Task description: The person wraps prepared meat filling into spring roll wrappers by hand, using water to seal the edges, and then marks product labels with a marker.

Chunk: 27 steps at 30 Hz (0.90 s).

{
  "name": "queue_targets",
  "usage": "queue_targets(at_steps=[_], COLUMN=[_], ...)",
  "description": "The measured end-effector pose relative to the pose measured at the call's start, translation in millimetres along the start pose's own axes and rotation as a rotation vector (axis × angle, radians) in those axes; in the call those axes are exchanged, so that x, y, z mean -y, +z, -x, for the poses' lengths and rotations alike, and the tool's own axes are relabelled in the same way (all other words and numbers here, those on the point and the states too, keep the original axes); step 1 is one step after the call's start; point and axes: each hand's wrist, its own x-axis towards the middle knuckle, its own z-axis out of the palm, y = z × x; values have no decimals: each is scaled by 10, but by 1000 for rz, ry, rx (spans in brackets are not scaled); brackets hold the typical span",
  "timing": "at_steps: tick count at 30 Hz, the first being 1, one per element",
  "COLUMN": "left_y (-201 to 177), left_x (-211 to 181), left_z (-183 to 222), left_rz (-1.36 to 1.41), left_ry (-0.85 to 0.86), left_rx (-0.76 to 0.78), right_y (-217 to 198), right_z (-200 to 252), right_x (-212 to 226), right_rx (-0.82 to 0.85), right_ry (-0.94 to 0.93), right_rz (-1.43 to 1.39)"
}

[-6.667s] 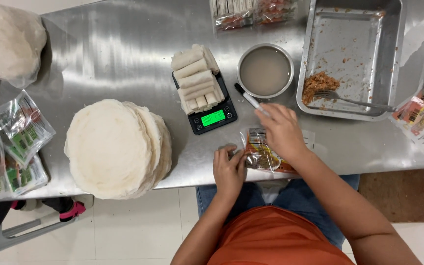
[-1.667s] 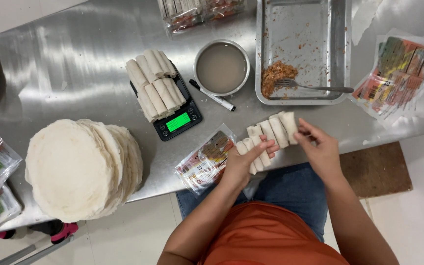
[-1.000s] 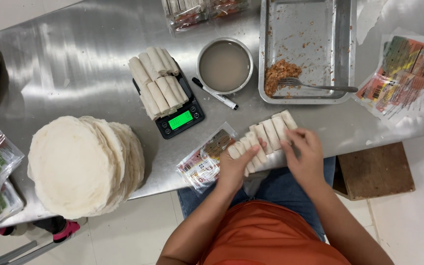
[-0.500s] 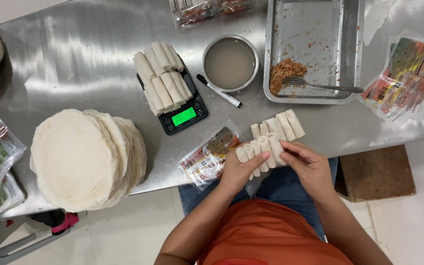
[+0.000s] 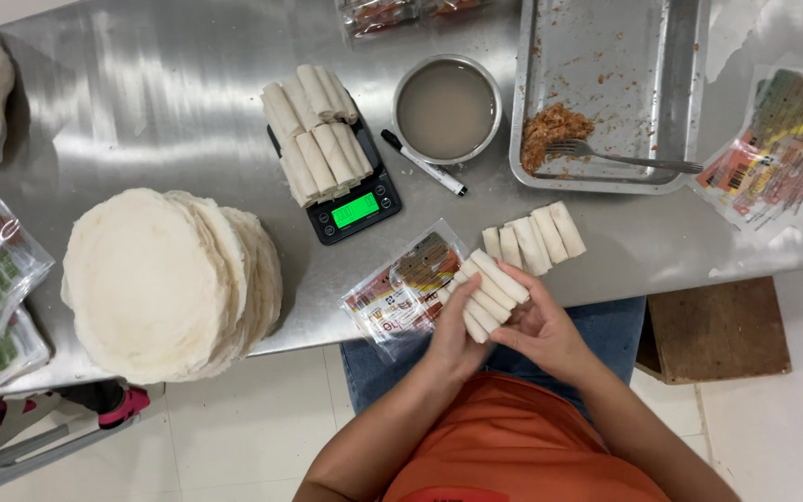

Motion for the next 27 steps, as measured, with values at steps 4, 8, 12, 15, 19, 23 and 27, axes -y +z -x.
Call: queue_targets(at_steps=[4, 8, 12, 15, 19, 23, 27], left_y=[83, -503, -633, -590, -404, -227, -220], left_x=[-47, -168, -240, -405, -614, -667, -628], left_z=[241, -131, -387, -263, 152, 429, 455], left_rz=[-262, -1333, -1811, -1806, -1816, -1838, -1910], left_ry=[74, 1113, 1678, 1630, 1599, 1629, 1699], left_rx=[-69, 39, -143, -55, 23, 40, 18], right_y=[-192, -454, -530, -493, -245, -78, -88], right_z=[95, 15, -41, -57, 14, 123, 148], right_x=[-233, 210, 423, 427, 381, 120, 236], right_rx=[-162, -310, -224, -210, -236, -228, -287], right_ry=[31, -42, 20, 22, 20, 63, 16], right_rz=[-107, 52, 143, 147, 172, 102, 173])
